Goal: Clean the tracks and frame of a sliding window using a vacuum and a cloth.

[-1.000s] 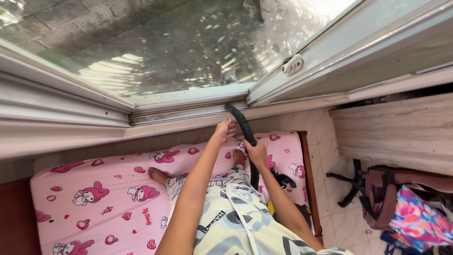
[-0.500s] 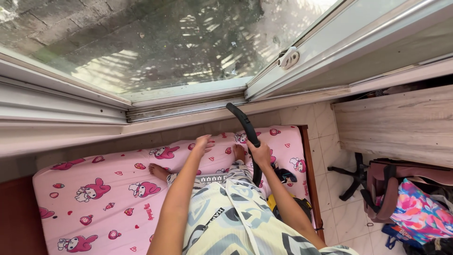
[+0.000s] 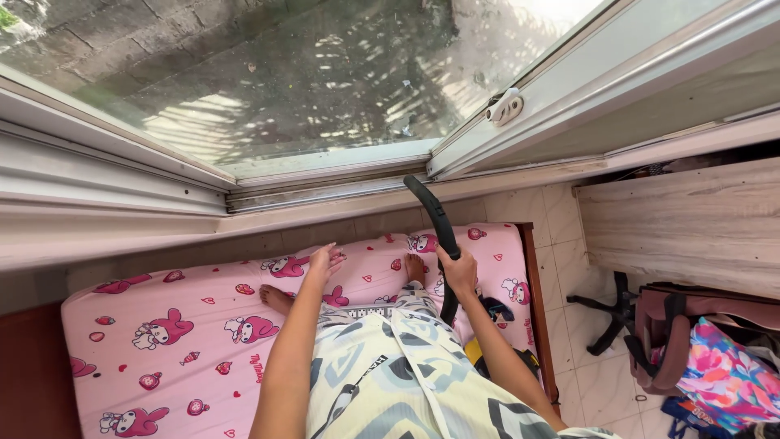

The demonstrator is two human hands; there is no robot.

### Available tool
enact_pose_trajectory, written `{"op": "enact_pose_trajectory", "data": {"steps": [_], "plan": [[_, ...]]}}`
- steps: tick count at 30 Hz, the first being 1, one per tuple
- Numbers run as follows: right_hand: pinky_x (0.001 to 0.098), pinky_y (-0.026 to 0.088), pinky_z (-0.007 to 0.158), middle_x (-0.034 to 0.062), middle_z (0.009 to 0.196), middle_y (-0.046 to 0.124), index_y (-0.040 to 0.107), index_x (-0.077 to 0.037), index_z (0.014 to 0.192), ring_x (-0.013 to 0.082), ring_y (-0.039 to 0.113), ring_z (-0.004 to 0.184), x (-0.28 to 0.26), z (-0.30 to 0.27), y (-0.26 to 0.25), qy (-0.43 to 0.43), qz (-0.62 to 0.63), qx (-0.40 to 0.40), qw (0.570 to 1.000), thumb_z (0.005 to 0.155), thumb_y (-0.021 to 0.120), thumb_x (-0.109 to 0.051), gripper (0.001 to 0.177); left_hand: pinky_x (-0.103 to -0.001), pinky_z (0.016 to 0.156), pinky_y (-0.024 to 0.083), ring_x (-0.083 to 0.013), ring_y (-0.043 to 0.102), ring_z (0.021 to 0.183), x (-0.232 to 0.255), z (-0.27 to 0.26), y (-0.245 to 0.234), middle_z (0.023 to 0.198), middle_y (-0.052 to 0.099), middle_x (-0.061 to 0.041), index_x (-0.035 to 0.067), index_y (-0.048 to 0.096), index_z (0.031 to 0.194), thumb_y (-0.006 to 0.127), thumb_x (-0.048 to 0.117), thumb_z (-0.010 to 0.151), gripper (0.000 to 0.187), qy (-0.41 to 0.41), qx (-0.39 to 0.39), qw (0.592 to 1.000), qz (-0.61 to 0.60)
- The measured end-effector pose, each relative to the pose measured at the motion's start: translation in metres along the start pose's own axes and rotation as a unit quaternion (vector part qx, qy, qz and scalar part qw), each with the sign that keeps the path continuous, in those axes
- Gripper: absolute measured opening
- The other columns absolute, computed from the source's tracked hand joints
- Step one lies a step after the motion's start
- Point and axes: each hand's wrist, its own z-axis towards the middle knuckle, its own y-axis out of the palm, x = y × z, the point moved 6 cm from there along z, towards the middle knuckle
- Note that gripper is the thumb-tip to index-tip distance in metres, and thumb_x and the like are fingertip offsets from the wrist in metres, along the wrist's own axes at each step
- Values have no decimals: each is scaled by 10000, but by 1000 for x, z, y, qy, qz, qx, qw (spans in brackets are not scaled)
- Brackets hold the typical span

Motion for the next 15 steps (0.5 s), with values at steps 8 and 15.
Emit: {"op": "enact_pose_trajectory", "data": {"steps": [8, 15], "plan": [[314, 535, 492, 59, 601, 672, 717, 10, 810, 145, 668, 499, -2, 14, -8, 36, 67, 38, 996, 859, 783, -422, 440, -435, 897, 521, -239, 667, 967, -8, -5, 31, 1126, 705, -32, 203, 657, 1287, 563, 321, 1018, 308, 10, -32, 999, -9], [313, 528, 499, 66, 599, 677, 726, -16, 846, 148, 684, 508, -21, 25, -5, 30, 42, 51, 997, 846, 777, -454, 440, -422, 881, 539, -229, 674, 957, -9, -15, 40, 1120, 712, -34, 190, 655, 1272, 578, 320, 1018, 295, 10, -33, 999, -4]]}}
